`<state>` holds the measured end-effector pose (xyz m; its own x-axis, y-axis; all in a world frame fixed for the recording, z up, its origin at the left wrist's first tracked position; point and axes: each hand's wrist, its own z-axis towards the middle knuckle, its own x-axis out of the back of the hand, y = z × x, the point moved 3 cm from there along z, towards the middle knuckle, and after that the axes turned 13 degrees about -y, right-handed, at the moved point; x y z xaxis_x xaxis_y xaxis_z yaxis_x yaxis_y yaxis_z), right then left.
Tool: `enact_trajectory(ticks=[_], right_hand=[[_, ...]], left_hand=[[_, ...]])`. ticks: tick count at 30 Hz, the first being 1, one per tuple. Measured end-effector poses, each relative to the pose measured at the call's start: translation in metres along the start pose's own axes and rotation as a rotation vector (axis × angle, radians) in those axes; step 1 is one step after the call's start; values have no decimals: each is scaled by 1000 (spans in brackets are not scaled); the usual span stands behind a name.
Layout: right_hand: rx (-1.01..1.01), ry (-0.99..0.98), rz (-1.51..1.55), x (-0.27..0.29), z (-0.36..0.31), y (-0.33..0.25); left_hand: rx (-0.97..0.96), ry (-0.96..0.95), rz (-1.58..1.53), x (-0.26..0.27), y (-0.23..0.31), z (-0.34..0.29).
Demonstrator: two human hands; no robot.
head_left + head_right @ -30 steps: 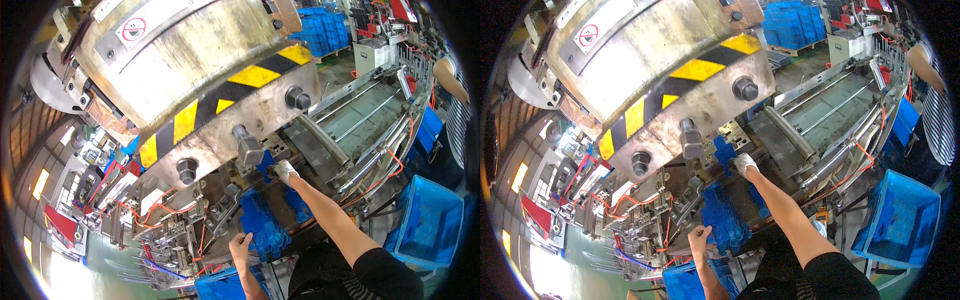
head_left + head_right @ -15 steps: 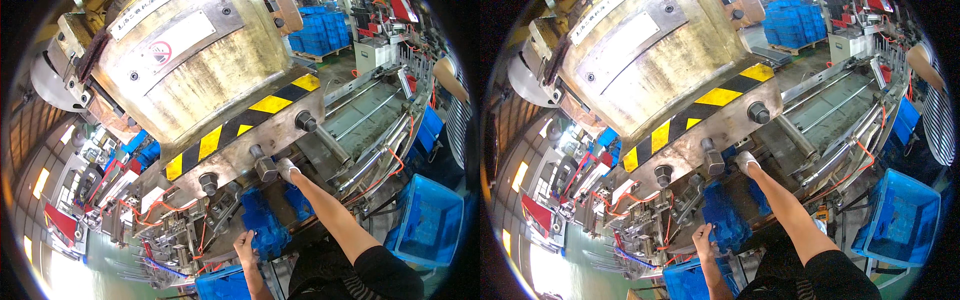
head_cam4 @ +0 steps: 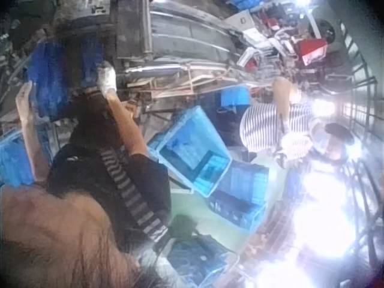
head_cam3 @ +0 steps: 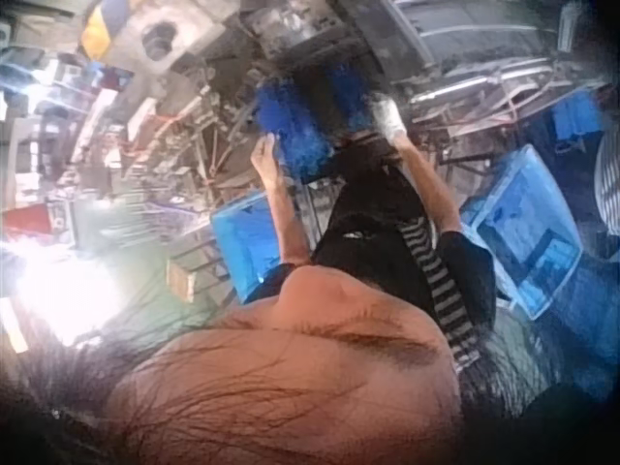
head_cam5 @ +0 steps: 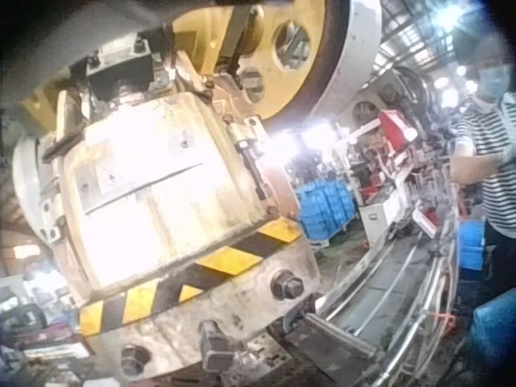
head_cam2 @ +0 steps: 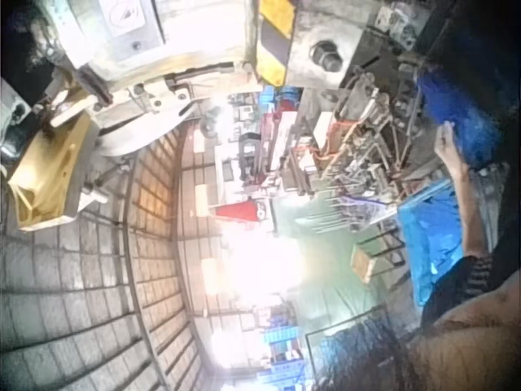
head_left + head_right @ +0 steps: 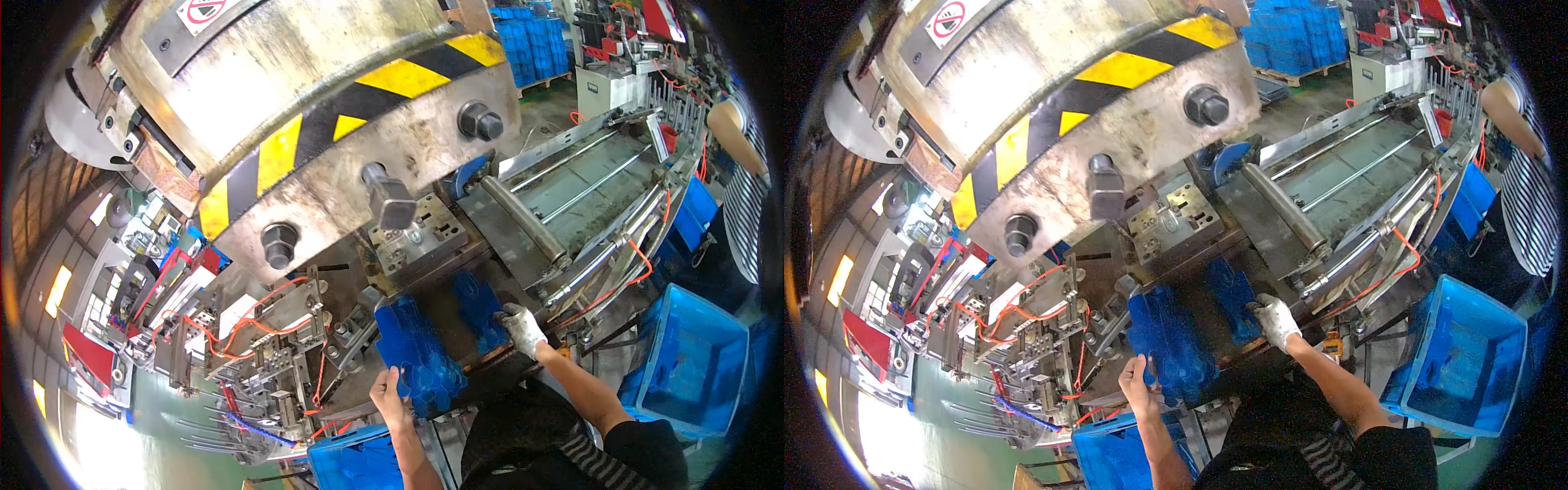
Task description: The person processes blue metal parts using an industrial stamping machine, then organizes the processed parts into a blue plastic crate.
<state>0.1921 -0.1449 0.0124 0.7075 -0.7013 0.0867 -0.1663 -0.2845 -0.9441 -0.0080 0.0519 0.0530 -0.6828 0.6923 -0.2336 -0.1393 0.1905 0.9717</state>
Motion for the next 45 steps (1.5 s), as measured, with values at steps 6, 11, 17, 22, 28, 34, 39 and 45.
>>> enact_trajectory(ticks=[6,11,17,22,28,34,39,45], right_hand=[[52,107,-801,11,-32,-55],[573,-389,32,-85,-6,-31],[640,-71,-348,-35,64,-82],[346,-18,-528,-27,157,-63],[3,-36,374,-38,159,-81],[296,98,-1303,-53,181,-72],[104,-50,-402,-50,203,-54],[56,-34,-1070,-45,205,-57]], left_hand=[[-9,-39,-17,-17,2,-5],[-249,-88,45,-63,-14,1],[-387,89,715,-36,21,-1],[-313,140,925,3,-18,3],[-201,105,800,11,-27,12],[-213,102,803,20,-26,12],[-175,81,818,27,-28,13],[-153,13,849,18,-17,11]])
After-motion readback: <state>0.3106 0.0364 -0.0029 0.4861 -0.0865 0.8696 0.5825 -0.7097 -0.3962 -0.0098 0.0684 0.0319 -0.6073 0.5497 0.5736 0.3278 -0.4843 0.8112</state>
